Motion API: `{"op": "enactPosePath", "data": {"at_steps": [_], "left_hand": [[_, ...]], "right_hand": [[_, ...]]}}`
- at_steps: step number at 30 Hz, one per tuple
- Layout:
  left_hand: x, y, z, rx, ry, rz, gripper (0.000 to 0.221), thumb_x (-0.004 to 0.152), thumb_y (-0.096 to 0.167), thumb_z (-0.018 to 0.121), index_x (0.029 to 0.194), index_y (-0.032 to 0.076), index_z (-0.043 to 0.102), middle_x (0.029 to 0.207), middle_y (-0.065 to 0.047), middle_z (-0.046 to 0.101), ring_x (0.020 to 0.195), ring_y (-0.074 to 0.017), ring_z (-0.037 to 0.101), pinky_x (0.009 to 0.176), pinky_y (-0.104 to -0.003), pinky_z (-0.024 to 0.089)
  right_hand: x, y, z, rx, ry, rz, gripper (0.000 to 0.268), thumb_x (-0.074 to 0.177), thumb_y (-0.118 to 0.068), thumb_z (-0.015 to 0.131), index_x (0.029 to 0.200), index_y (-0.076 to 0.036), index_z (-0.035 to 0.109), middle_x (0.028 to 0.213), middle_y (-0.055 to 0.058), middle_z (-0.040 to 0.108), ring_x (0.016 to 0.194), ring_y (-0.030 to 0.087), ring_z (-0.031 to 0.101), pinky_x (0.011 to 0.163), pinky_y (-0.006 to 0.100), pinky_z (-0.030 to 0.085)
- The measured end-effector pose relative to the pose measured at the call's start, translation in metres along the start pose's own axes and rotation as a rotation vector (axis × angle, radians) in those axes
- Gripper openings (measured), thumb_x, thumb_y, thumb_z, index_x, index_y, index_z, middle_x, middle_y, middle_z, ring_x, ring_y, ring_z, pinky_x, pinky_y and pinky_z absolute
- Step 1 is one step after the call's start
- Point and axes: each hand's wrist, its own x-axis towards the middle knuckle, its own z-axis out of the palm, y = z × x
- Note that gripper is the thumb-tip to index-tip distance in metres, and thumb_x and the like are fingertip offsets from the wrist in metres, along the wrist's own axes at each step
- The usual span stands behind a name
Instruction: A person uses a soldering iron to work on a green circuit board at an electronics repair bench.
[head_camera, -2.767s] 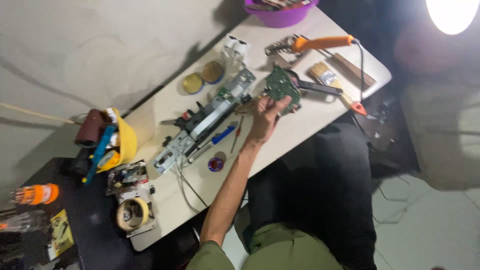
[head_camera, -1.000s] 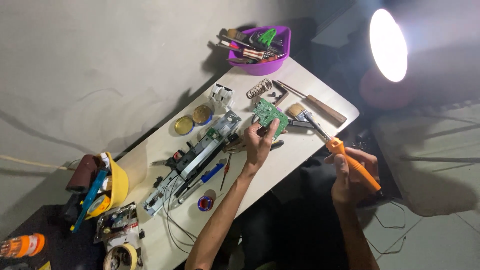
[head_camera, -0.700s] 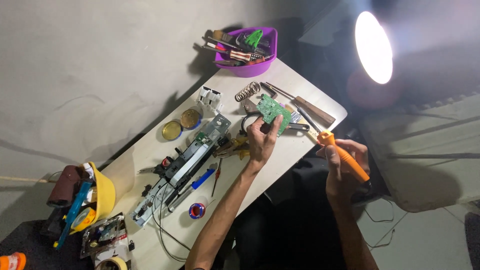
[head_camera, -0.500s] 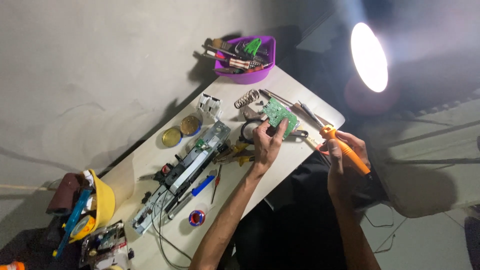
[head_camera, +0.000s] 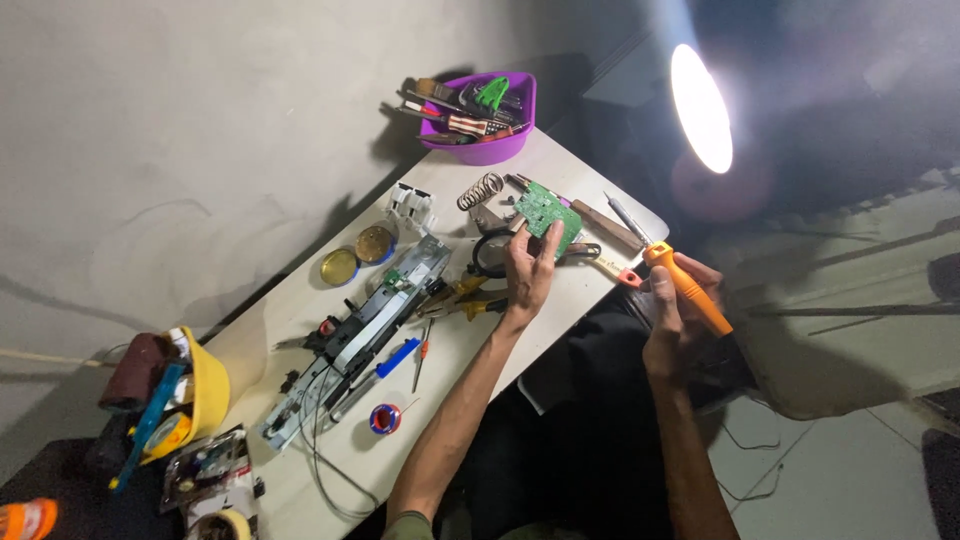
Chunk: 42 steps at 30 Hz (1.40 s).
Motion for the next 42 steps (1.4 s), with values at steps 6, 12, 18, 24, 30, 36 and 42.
{"op": "enactPosePath", "data": {"at_steps": [6,12,18,24,30,36,42], "left_hand": [[0.004,-0.035,-0.001,-0.026,-0.072,0.043,0.037,0.099,0.039,0.07,0.109,0.003,0.074,0.102,-0.018,0.075,0.1,-0.0244,0.07,0.096,-0.044,0.052],[0.022,-0.095,-0.011,-0.115,-0.079,-0.127,0.027,0.1,0.034,0.067,0.098,0.009,0.077,0.087,-0.009,0.076,0.082,-0.0124,0.07,0.076,-0.031,0.057],[0.018,-0.072,-0.01,-0.121,-0.063,-0.144,0.028,0.1,0.033,0.067,0.094,0.008,0.078,0.083,-0.011,0.077,0.079,-0.0134,0.073,0.073,-0.03,0.059],[0.008,-0.024,-0.004,-0.078,-0.023,-0.11,0.032,0.099,0.034,0.067,0.083,0.01,0.079,0.073,-0.006,0.075,0.071,-0.0075,0.064,0.071,-0.027,0.055],[0.008,-0.023,-0.005,-0.012,0.012,-0.095,0.032,0.097,0.031,0.071,0.074,0.009,0.075,0.065,-0.002,0.065,0.066,-0.0081,0.053,0.066,-0.028,0.048],[0.003,0.005,0.001,-0.033,-0.001,-0.051,0.037,0.098,0.028,0.07,0.065,0.012,0.07,0.056,0.003,0.058,0.059,-0.0044,0.047,0.062,-0.024,0.042],[0.004,0.005,0.003,-0.054,-0.007,-0.012,0.041,0.099,0.028,0.069,0.061,0.014,0.064,0.051,0.005,0.053,0.054,-0.0022,0.044,0.06,-0.022,0.04]], "right_hand": [[-0.005,-0.009,-0.002,-0.003,0.017,0.026,0.028,0.098,-0.014,0.074,0.118,0.003,0.064,0.09,0.019,0.069,0.068,0.015,0.065,0.07,0.027,0.055],[-0.013,-0.039,0.012,0.092,0.114,0.172,0.026,0.101,-0.013,0.069,0.12,0.002,0.062,0.093,0.017,0.07,0.067,0.014,0.065,0.071,0.026,0.06],[-0.004,-0.018,0.031,0.105,0.133,0.142,0.029,0.099,-0.017,0.073,0.12,0.001,0.063,0.091,0.015,0.068,0.07,0.016,0.069,0.072,0.029,0.063],[-0.002,-0.025,0.038,0.095,0.127,0.156,0.027,0.101,-0.019,0.071,0.115,0.003,0.063,0.088,0.02,0.069,0.065,0.014,0.065,0.067,0.027,0.061],[-0.01,-0.04,0.039,-0.007,0.112,0.159,0.026,0.101,-0.019,0.071,0.111,0.005,0.066,0.078,0.022,0.067,0.061,0.02,0.067,0.063,0.031,0.061],[-0.013,-0.038,0.033,0.006,0.108,0.14,0.028,0.1,-0.015,0.071,0.119,0.005,0.065,0.089,0.023,0.07,0.07,0.018,0.069,0.075,0.031,0.062],[-0.011,-0.035,0.026,-0.007,0.08,0.12,0.03,0.1,-0.016,0.072,0.12,0.005,0.065,0.099,0.028,0.07,0.079,0.025,0.07,0.078,0.034,0.061]]}}
